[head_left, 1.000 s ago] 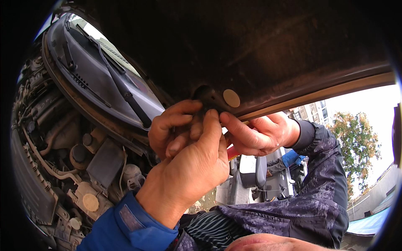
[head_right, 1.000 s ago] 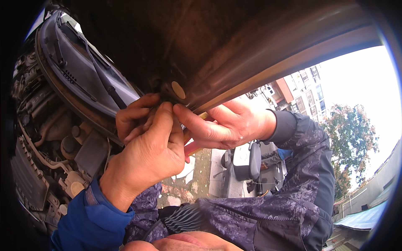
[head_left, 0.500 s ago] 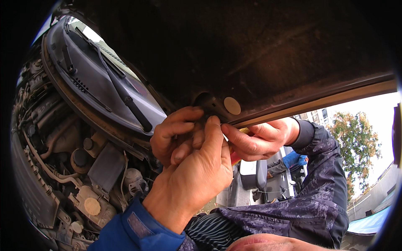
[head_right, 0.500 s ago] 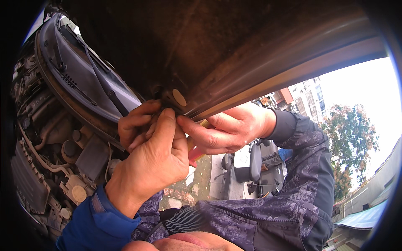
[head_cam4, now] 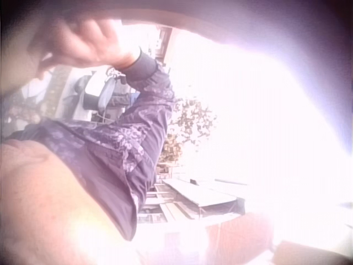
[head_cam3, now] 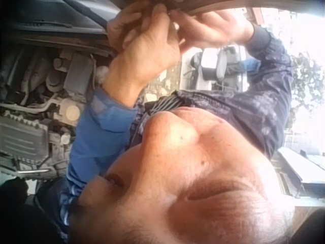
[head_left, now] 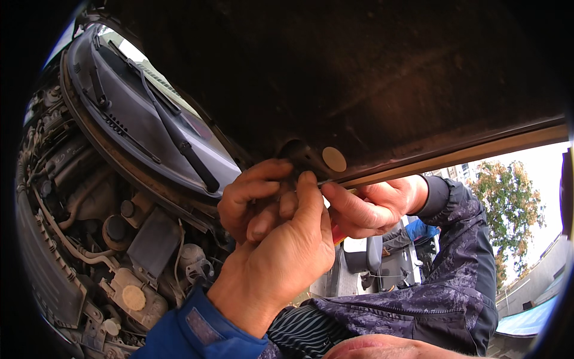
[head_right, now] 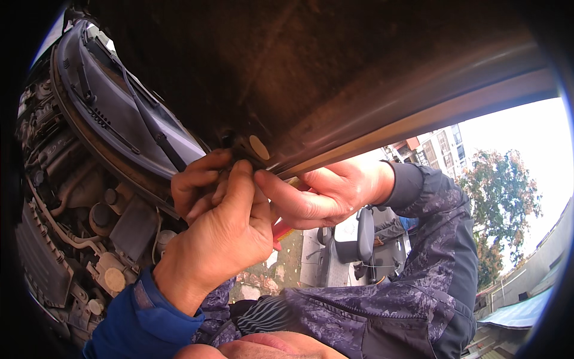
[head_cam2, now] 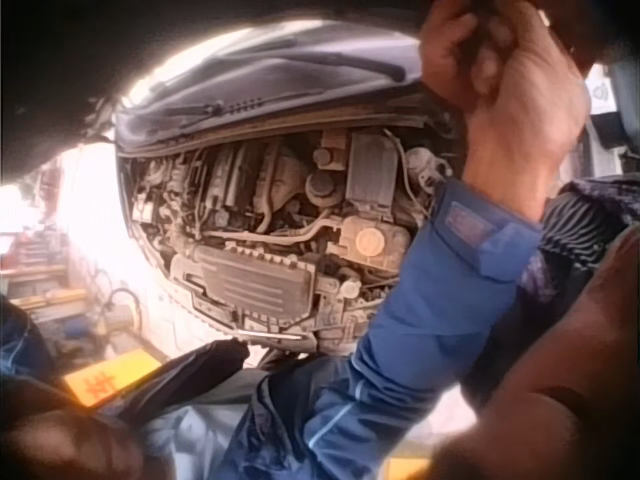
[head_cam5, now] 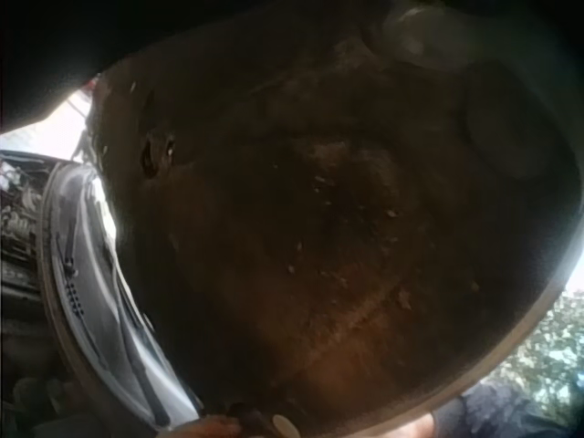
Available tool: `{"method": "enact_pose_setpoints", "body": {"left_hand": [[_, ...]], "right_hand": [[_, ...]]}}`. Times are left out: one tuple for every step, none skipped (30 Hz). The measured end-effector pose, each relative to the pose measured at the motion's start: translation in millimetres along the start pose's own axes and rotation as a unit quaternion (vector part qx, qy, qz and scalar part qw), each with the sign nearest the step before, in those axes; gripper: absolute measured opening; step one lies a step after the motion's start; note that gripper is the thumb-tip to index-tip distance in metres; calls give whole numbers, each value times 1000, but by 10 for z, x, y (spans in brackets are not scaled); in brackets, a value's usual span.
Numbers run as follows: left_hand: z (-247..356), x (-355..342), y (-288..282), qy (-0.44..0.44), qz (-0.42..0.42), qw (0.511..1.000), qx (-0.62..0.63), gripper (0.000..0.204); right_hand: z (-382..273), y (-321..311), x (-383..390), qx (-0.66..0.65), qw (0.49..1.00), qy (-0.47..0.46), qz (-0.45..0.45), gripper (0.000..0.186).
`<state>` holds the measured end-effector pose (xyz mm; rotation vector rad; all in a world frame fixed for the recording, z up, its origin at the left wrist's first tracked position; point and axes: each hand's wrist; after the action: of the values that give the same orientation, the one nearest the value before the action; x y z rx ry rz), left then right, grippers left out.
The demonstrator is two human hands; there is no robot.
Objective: The person uses pliers to remove and reinsert small metal clips securing the hood latch area of a car. Another person assists by holding the hood and handing over clips. The task involves repeated removal and insertion of clips under the hood.
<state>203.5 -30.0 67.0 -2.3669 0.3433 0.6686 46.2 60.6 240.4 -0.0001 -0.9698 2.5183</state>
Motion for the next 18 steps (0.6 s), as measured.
{"method": "enact_pose_setpoints", "body": {"left_hand": [[-7,5,9,0,20,1000,-3,45],[-10,8,12,-5,15,1000,-3,46],[-13,11,12,-8,10,1000,-20,47],[-14,10,11,-11,5,999,-38,48],[-12,8,5,-12,0,997,-73,48],[-9,2,1,-13,-7,995,-95,49],[-2,-3,-2,-12,-13,993,-116,50],[7,-9,-6,-11,-22,992,-125,51],[15,-18,0,-5,-24,991,-134,52],[24,-25,5,1,-26,989,-142,53],[30,-38,21,13,-23,988,-151,53],[37,-50,37,24,-20,987,-158,53],[41,-62,54,35,-18,985,-166,54],[46,-76,70,44,-16,984,-172,54],[50,-87,75,54,-19,972,-228,55],[53,-96,83,64,-22,957,-283,55],[57,-103,75,77,-30,920,-383,55],[60,-108,74,78,-31,905,-416,55]], "right_hand": [[2,-3,-2,4,1000,8,-4,66],[1,-5,-4,-6,1000,20,-8,63],[-8,-4,-7,-11,999,33,-9,61],[-15,-2,-10,-13,999,42,-12,60],[-26,2,-14,-2,999,41,-8,58],[-35,8,-17,12,999,37,-7,56],[-43,11,-19,27,999,32,-11,55],[-48,16,-21,49,999,16,-12,53],[-50,14,-23,73,997,1,-19,51],[-49,15,-24,98,995,-14,-19,49],[-46,8,-26,94,995,-15,-27,48],[-41,2,-26,92,995,-16,-29,46],[-39,-9,-28,88,995,-21,-39,45],[-37,-17,-27,72,997,-5,-38,44],[-38,-28,-29,56,997,7,-47,43],[-41,-36,-30,46,998,17,-50,43],[-46,-44,-33,24,998,45,-48,44],[-52,-49,-35,26,997,37,-54,44]]}}
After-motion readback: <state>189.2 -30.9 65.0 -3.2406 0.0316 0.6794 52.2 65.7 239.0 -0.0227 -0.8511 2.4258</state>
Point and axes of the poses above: each hand's wrist, its own x-axis away from the middle knuckle, its own y-axis out of the palm, z = x × y, and after that the axes turned 6 degrees about z, right-handed
